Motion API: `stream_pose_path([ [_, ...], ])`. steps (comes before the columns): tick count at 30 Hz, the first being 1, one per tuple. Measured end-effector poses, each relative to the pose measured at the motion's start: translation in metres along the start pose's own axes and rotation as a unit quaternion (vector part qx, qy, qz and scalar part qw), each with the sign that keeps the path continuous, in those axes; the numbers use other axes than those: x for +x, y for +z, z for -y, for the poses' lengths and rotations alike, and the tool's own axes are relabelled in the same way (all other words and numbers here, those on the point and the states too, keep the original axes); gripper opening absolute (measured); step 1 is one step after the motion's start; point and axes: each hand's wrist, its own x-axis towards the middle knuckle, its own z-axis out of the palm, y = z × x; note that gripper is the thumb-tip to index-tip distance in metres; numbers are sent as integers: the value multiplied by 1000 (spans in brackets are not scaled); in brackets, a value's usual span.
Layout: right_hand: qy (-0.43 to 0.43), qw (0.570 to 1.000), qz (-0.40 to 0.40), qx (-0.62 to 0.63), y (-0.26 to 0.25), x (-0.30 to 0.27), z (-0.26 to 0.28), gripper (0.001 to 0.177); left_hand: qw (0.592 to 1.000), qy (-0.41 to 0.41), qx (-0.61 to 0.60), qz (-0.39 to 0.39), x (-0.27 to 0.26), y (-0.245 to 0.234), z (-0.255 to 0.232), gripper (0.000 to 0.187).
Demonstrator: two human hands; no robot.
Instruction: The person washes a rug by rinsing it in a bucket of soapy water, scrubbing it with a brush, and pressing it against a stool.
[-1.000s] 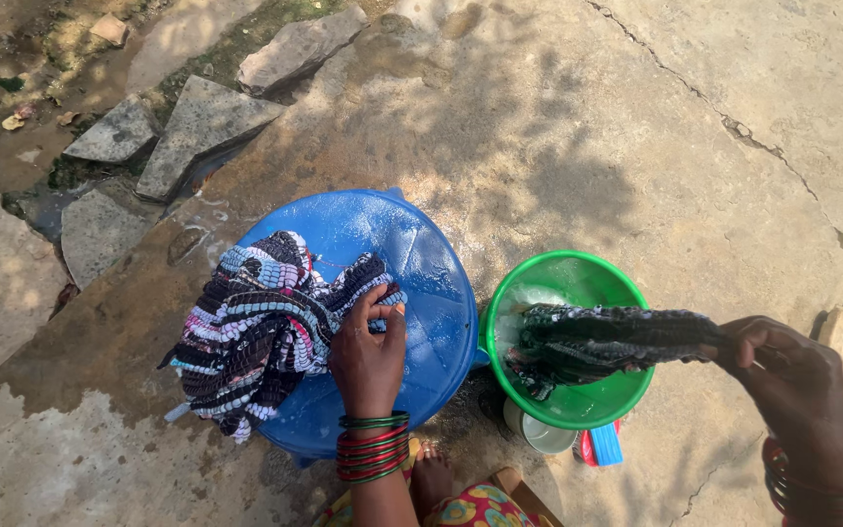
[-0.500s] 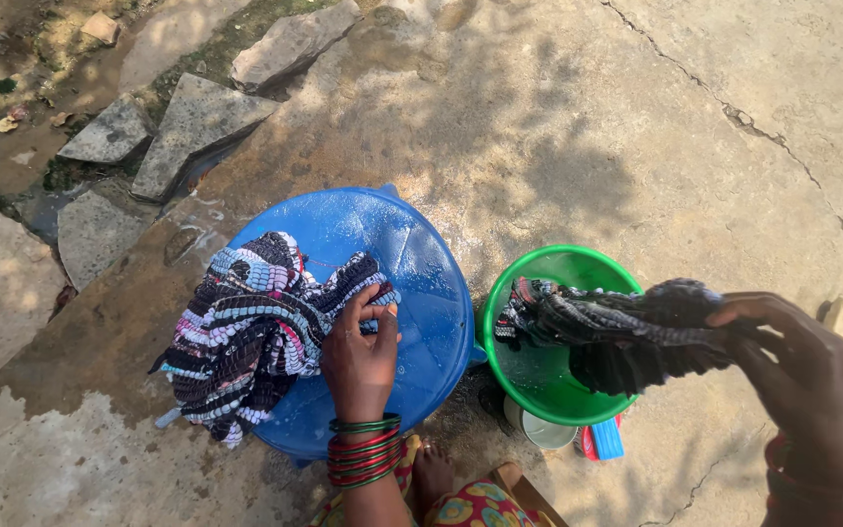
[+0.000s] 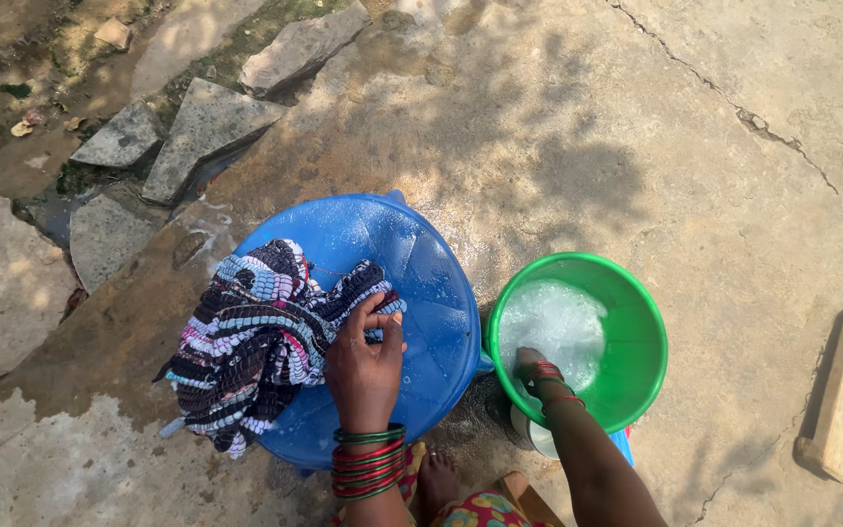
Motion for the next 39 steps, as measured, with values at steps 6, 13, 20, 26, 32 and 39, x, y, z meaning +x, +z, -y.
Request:
stream_pose_path([
  [6,-99,994,-21,37,-27,-28,-57,19,1000,-7,-7,5,2,-2,1,39],
  [13,-80,752,-170,632,-178,-174,-89,18,999,31,1,-17,-1,-1,3,39],
  [20,-156,682,-410,585,-269,-337,-88,20,999,24,-20,-5,2,-2,5,39],
  [26,-78,678,-505,528,-246,-321,-88,20,1000,-16,-8,8,3,-3,-1,40],
  [32,-82,748,-483,448,-273,-357,-76,21,1000,-4,18,-1,1,-3,0,42],
  [39,-96,965,-218,115,-134,-147,-49,24,1000,-10,-7,9,0,-3,2,42],
])
